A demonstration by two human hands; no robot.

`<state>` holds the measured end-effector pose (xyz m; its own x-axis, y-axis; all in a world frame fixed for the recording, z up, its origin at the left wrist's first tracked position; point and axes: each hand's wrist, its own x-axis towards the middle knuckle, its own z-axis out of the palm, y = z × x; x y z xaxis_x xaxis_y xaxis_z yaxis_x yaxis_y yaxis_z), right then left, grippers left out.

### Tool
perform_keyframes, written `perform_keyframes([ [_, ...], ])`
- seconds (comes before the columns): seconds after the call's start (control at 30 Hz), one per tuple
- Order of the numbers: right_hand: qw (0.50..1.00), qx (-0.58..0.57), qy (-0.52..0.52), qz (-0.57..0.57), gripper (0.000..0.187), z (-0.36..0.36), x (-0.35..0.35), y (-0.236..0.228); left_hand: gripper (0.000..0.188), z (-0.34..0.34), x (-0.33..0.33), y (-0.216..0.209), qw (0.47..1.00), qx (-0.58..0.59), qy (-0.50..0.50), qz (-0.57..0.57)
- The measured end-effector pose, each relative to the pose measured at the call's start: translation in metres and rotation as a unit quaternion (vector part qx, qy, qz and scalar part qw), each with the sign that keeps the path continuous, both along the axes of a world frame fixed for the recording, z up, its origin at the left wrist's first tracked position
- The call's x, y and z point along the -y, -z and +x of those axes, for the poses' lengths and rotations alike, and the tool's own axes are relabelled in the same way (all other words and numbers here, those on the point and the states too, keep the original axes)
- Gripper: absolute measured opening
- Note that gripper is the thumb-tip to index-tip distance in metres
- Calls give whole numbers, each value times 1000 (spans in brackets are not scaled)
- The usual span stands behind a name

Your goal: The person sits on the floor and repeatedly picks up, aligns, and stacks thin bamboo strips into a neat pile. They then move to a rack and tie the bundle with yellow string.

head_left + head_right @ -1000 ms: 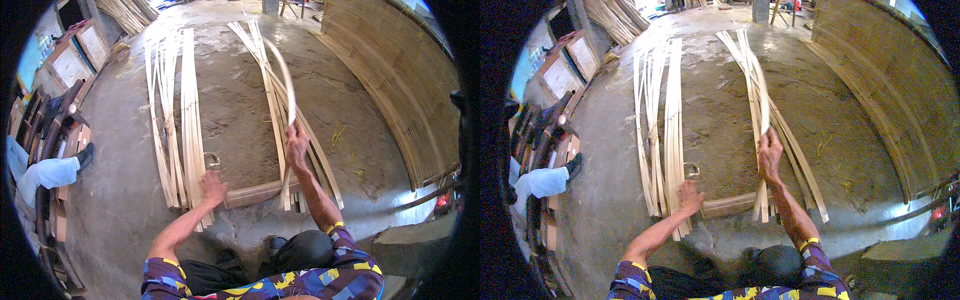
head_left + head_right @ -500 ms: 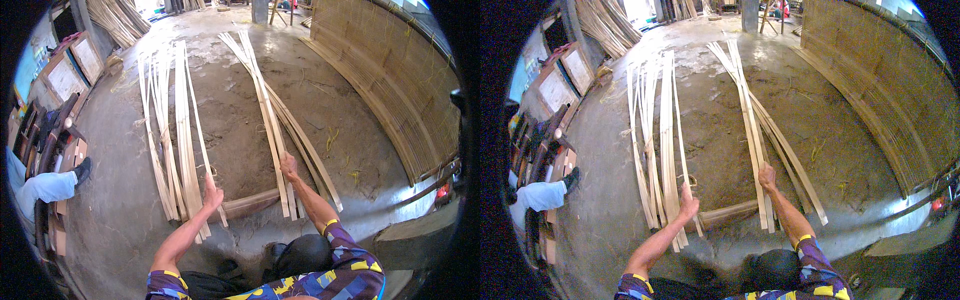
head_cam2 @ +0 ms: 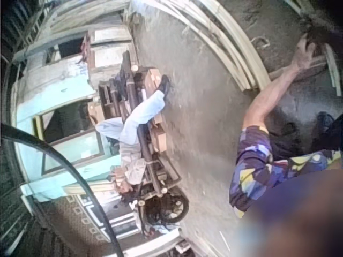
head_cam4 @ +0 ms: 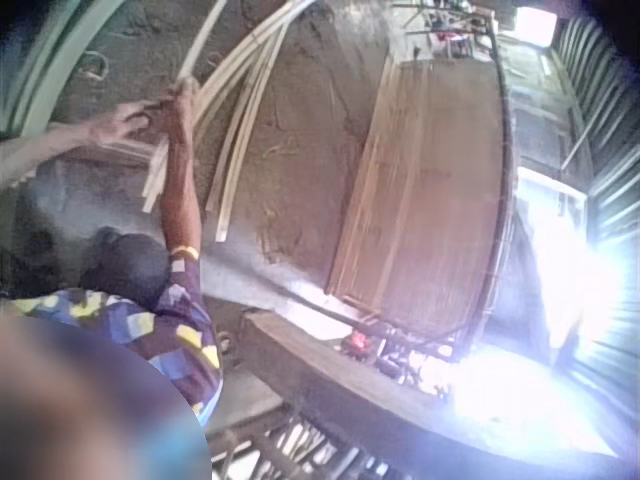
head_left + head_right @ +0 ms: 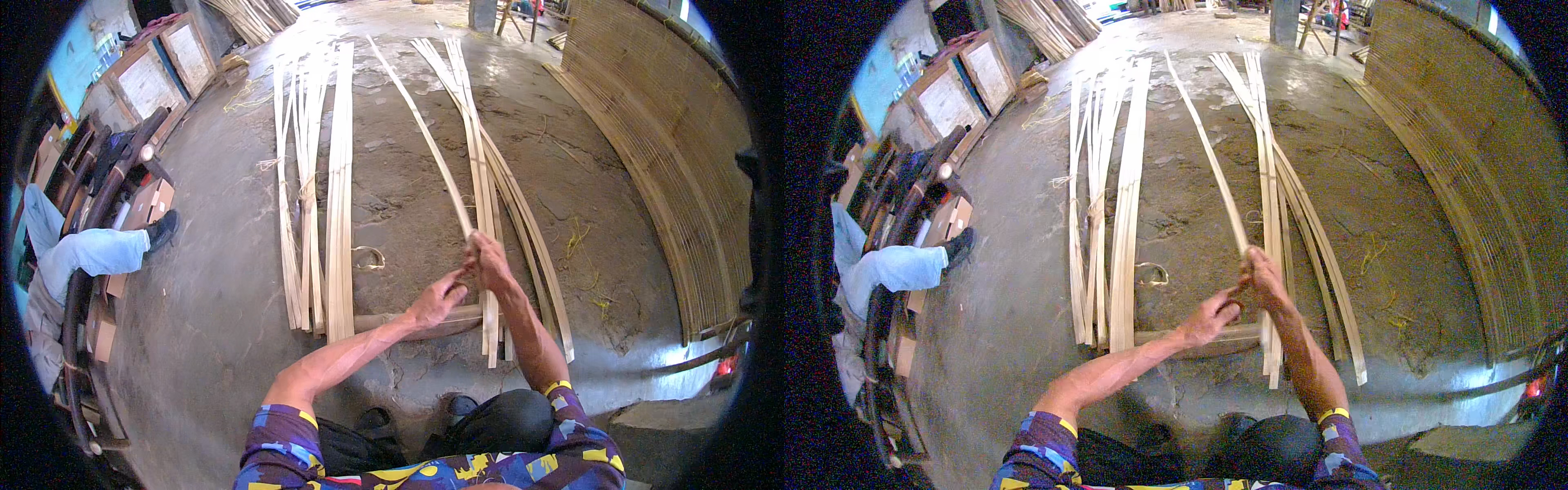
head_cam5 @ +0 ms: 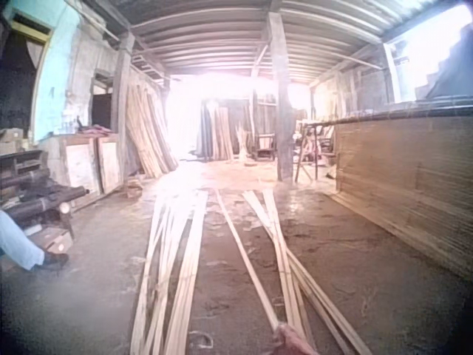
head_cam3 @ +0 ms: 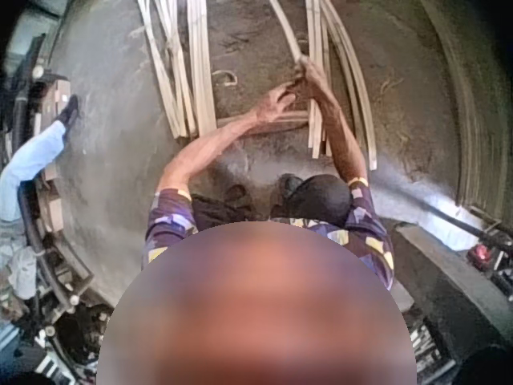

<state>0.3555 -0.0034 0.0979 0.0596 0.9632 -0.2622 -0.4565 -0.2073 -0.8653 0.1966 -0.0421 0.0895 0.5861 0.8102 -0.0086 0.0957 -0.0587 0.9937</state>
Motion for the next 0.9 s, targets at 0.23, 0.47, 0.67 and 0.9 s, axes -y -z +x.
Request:
perform_keyframes([
  [0.23, 750, 582, 281, 140, 21, 91, -5, -14, 77, -109, -22, 30, 789, -582, -107, 168],
  [0.47, 672, 697, 224, 110, 28, 209, 42, 32, 84, -145, -18, 61, 751, -623, -115, 189],
  [0.67, 637, 759, 95, -98, 29, 249, 124, 145, 80, -125, -24, 53, 873, -391, -228, 184],
  [0.9, 483, 856, 111, -146, 28, 174, 98, 85, 49, -92, -32, 9, 971, 40, -176, -159],
])
